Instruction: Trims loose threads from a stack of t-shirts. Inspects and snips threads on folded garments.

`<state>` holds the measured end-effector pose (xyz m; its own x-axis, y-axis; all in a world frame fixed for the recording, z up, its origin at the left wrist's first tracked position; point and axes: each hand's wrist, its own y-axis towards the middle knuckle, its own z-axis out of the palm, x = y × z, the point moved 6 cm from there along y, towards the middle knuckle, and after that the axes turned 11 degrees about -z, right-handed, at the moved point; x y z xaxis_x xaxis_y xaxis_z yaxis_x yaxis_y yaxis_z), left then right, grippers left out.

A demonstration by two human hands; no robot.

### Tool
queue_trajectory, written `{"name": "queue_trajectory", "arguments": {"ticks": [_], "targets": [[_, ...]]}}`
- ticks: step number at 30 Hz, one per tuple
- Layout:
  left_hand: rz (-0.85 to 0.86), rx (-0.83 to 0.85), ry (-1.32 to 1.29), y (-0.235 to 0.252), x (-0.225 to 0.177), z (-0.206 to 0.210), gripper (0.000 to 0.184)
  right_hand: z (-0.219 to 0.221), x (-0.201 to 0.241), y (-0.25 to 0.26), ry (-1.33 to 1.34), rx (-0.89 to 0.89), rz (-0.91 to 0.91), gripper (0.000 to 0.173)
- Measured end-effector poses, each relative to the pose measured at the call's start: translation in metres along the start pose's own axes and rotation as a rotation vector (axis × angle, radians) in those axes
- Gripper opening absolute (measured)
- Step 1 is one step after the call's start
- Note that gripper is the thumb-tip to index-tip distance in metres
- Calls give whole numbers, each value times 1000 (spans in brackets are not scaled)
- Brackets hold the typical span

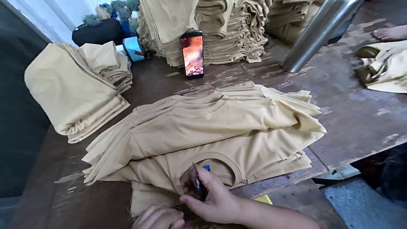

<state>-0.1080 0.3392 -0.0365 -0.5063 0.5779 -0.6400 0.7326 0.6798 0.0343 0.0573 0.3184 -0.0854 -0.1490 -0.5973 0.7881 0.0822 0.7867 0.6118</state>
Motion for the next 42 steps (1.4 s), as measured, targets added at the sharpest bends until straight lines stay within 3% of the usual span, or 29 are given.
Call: {"name": "queue_trajectory", "arguments": {"ticks": [4, 9, 14, 16, 19, 30, 35, 42], "targets": [[-125, -163, 168, 13, -1, 5, 34, 2, 0, 0, -58, -14, -13, 18], [-159, -187, 175, 15, -2, 11, 37, 3, -1, 3, -99, -5, -8, 30], [-200, -193, 205, 15, -1, 13, 34, -5, -2, 4, -14, -71, 73, 16], [-199, -226, 226, 18, -2, 17, 45, -8, -3, 4, 72, -116, 101, 11], [-204, -310, 257, 27, -4, 25, 60, -10, -4, 1, 134, -160, 130, 18], [-99, -626, 330, 47, 4, 37, 67, -13, -7, -1, 154, -171, 139, 11], [-110, -598, 291, 37, 3, 37, 58, -13, -6, -1, 168, -167, 134, 10], [30, -380, -65, 21, 10, 25, 37, -13, -6, 0, 180, -159, 136, 11]]}}
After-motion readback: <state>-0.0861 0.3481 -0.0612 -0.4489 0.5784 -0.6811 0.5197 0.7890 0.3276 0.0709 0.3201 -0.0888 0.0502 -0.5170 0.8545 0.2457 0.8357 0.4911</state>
